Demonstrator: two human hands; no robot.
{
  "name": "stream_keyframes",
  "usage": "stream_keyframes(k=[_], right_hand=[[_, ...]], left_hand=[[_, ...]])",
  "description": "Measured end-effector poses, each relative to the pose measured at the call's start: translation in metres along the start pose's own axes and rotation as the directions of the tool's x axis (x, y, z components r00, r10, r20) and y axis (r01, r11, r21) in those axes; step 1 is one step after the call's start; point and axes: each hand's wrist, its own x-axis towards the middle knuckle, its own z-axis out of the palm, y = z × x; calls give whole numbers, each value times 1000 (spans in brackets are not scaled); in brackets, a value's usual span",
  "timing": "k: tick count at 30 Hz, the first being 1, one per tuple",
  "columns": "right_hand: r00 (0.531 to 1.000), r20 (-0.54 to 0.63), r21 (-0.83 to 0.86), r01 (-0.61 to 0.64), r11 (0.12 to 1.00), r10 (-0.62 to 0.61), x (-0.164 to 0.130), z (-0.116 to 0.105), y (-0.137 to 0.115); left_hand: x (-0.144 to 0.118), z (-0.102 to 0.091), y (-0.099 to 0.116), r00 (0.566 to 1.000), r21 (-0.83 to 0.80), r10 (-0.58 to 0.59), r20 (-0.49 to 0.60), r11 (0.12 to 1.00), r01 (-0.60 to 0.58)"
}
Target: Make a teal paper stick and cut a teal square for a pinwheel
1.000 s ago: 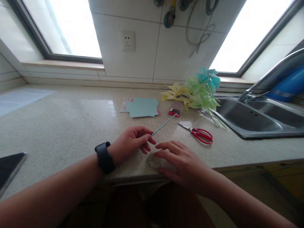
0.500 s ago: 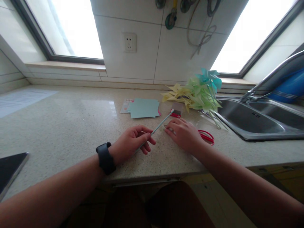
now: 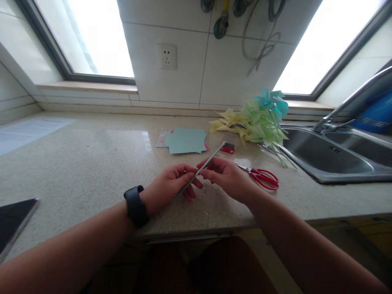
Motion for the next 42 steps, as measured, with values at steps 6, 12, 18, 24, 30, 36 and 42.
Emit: stream_keyframes(k=[6,12,18,24,30,36,42], right_hand=[[998,-51,146,-24,989,32,0,13,4],[996,-81,177,-11,984,26,-4,14,5],[997,-76,172,33,985,-20,-7,13,2],[994,-106,109,43,993,-31,-6,12,1],[955,-294,19,53,998,-45,-4,-6,20],[954,-277,-273,37,961,-115,-1,-19,35],[966,-175,-531,70,844,-190,2,-21,32]], left_hand=[[-3,1,2,1000,50,3,30,999,-4],[-5,2,3,999,153,28,20,988,-31],[-6,3,8,992,378,121,-39,921,-98],[-10,0,16,951,675,308,-38,710,-203],[-7,-13,15,892,882,450,-37,434,-182],[-3,-21,11,884,968,466,18,213,-132],[-4,-18,7,872,992,488,23,95,-79]])
